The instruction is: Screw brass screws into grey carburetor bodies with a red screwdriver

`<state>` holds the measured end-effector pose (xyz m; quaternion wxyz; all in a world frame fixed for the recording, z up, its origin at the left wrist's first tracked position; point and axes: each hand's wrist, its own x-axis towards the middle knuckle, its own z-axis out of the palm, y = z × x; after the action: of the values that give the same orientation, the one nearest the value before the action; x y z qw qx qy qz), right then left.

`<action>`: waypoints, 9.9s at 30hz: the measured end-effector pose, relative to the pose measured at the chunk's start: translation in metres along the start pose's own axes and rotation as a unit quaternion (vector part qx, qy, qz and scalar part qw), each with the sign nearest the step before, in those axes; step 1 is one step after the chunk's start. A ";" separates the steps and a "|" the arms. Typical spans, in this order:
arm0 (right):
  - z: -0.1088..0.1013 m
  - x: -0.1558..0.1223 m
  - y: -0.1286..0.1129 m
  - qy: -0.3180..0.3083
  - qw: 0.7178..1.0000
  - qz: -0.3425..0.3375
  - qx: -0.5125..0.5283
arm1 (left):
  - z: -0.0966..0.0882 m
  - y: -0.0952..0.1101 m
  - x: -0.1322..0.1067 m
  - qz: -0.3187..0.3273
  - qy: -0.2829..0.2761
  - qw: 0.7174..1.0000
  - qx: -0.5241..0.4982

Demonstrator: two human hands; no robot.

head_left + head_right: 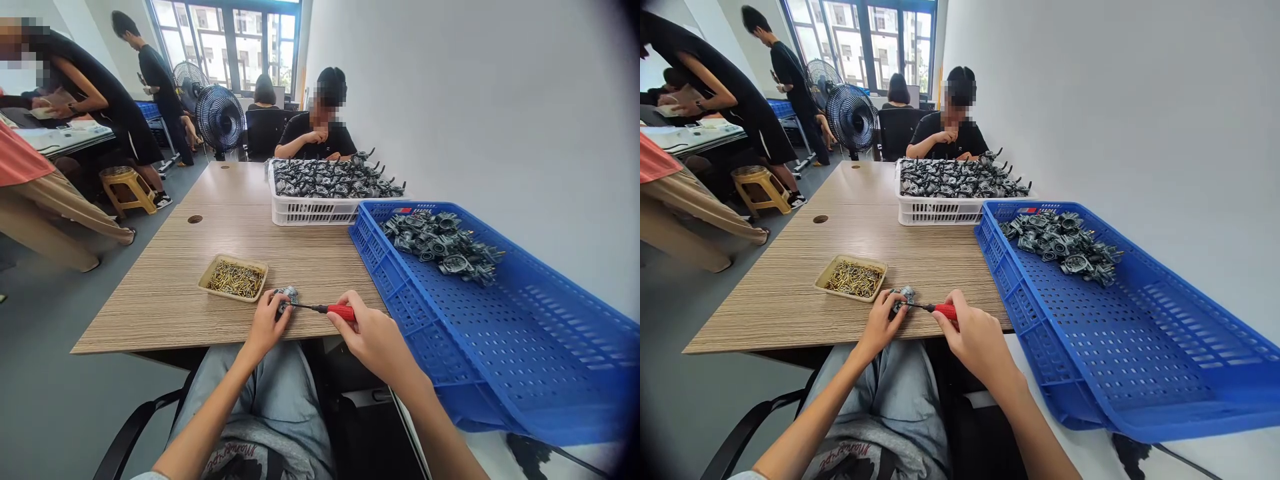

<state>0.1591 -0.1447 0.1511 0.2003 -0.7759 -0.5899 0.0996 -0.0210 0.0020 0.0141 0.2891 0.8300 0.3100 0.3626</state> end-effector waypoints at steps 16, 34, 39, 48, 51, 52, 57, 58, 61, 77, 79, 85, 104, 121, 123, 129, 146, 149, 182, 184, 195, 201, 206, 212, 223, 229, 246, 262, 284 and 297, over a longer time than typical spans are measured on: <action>0.002 -0.009 -0.006 -0.017 0.996 -0.085 0.028 | 0.001 -0.003 0.000 0.013 -0.002 1.000 -0.004; -0.003 -0.011 -0.011 -0.026 0.998 -0.059 -0.025 | 0.006 -0.011 0.000 0.016 0.011 1.000 0.009; -0.002 -0.015 -0.011 -0.047 0.990 -0.109 0.076 | 0.006 -0.012 0.000 0.015 0.017 1.000 0.012; 0.006 -0.009 -0.005 0.036 0.996 -0.069 -0.053 | 0.007 -0.013 0.000 0.016 0.021 1.000 0.011; 0.003 -0.011 -0.006 0.006 0.994 -0.108 0.008 | 0.007 -0.014 0.000 0.016 0.020 1.000 0.011; 0.003 -0.011 -0.006 -0.001 0.995 -0.100 0.007 | 0.007 -0.014 0.000 0.017 0.020 1.000 0.011; 0.008 -0.008 -0.006 0.028 0.995 -0.025 -0.089 | 0.008 -0.016 -0.001 0.018 0.025 0.999 0.021; 0.008 -0.008 -0.005 0.031 0.996 -0.037 -0.079 | 0.008 -0.016 -0.001 0.018 0.026 0.999 0.022; 0.006 -0.008 -0.004 0.021 0.995 -0.096 0.005 | 0.008 -0.017 -0.001 0.018 0.026 0.999 0.018; 0.004 -0.007 -0.001 -0.012 0.997 -0.082 0.012 | 0.006 -0.012 -0.001 0.012 0.027 0.999 0.013; 0.006 -0.005 -0.001 -0.004 0.998 -0.042 -0.049 | 0.006 -0.013 -0.001 0.010 0.027 1.000 0.013; 0.003 -0.007 -0.002 -0.007 0.997 -0.078 0.004 | 0.006 -0.012 -0.001 0.011 0.026 1.000 0.010; 0.005 -0.007 -0.002 -0.013 0.997 -0.078 0.005 | 0.005 -0.012 0.000 0.013 0.030 0.999 0.018; 0.011 -0.004 0.001 0.020 0.998 -0.030 -0.054 | 0.005 -0.012 0.000 0.013 0.034 0.999 0.029; 0.011 -0.004 0.002 0.024 0.997 -0.022 -0.071 | 0.005 -0.011 0.000 0.012 0.033 0.999 0.029; 0.006 -0.006 0.000 -0.009 0.995 -0.085 0.054 | 0.006 -0.012 0.000 0.009 0.035 0.999 0.031; 0.007 -0.002 0.002 -0.004 0.999 -0.035 -0.007 | 0.005 -0.013 0.000 0.004 0.033 0.999 0.029; 0.008 0.000 0.002 0.000 0.998 0.000 -0.065 | 0.005 -0.013 0.000 0.005 0.033 0.999 0.029; 0.009 0.000 0.007 0.001 0.997 -0.065 0.037 | 0.006 -0.015 0.000 0.012 0.038 0.998 0.042; 0.007 -0.002 0.006 -0.013 0.992 -0.090 0.084 | 0.007 -0.015 0.000 0.011 0.040 0.998 0.043; 0.009 0.001 0.007 -0.004 0.999 -0.029 -0.021 | 0.005 -0.013 0.000 0.010 0.043 0.998 0.039; 0.007 -0.002 0.004 -0.028 0.994 -0.076 0.070 | 0.005 -0.012 0.001 0.006 0.044 0.998 0.040; 0.014 0.002 0.006 0.004 1.000 -0.009 -0.026 | 0.004 -0.011 0.002 0.005 0.042 0.998 0.043; 0.006 -0.001 0.005 -0.027 0.995 -0.063 0.071 | 0.005 -0.011 0.001 0.005 0.042 0.998 0.042; 0.011 0.001 0.006 -0.012 1.000 -0.006 -0.015 | 0.005 -0.011 0.001 0.005 0.042 0.998 0.043; 0.002 -0.002 0.007 -0.042 0.993 -0.062 0.093 | 0.004 -0.010 0.001 0.006 0.042 0.998 0.046; 0.004 -0.003 0.008 -0.044 0.989 -0.075 0.120 | 0.006 -0.013 0.001 0.007 0.042 0.998 0.045; 0.003 -0.002 0.006 -0.035 0.992 -0.079 0.092 | 0.004 -0.011 0.001 -0.001 0.041 0.998 0.037; 0.017 0.003 0.009 0.007 0.998 0.004 -0.055 | 0.006 -0.014 0.001 0.004 0.047 0.998 0.046; 0.018 0.003 0.011 0.017 1.000 -0.020 0.000 | 0.006 -0.015 0.000 0.005 0.048 0.998 0.048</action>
<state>0.1623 -0.1402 0.1303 0.2124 -0.7653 -0.6020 0.0827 -0.0207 0.0102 0.0006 0.2322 0.8262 0.3362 0.3879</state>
